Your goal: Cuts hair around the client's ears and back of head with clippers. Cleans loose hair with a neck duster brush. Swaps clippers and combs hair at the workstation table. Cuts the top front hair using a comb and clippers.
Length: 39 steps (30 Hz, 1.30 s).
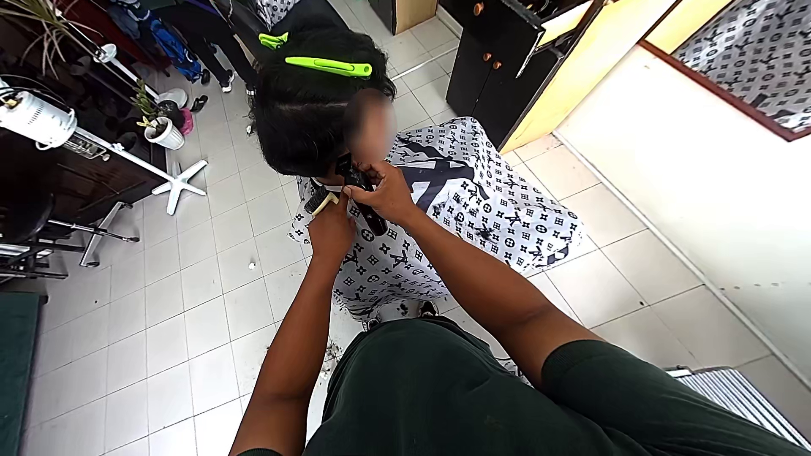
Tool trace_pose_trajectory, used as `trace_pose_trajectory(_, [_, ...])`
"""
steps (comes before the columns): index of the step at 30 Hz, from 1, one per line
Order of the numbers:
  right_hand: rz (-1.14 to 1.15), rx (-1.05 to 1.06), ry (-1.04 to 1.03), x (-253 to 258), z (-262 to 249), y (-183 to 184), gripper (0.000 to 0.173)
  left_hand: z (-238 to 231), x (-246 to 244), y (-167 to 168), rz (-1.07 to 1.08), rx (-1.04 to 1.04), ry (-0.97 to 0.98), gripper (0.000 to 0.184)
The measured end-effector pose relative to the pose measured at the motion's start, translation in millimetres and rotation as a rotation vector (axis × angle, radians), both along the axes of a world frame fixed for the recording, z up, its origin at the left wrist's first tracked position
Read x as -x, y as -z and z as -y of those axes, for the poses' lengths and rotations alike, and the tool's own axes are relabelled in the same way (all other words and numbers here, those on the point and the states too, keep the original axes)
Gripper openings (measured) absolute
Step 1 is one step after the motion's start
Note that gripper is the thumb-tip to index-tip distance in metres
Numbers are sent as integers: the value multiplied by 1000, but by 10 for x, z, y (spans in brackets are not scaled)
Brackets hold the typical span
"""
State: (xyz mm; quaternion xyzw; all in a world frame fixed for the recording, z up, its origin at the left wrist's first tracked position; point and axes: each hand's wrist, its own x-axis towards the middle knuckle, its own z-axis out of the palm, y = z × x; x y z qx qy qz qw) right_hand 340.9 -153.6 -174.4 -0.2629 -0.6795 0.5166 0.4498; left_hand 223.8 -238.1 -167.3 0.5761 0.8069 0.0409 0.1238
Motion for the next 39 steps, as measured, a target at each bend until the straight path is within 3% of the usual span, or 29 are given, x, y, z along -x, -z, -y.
trace_pose_trajectory(5, [-97, 117, -4, 2, 59, 12, 24, 10, 19, 34, 5, -47, 3, 60])
trace_pose_trajectory(12, [-134, 103, -18, 54, 55, 43, 25, 6, 17, 23, 8, -25, -6, 57])
trace_pose_trajectory(18, [-199, 180, 15, 48, 86, 63, 20, 6, 21, -1, 5, -19, -1, 71])
trace_pose_trajectory(23, [-217, 163, -22, 63, 96, 77, 22, -1, 24, 15, -9, 10, -5, 60])
trace_pose_trajectory(39, [-306, 209, -7, 97, 118, 95, 19, 6, 25, 3, 0, -18, 8, 65])
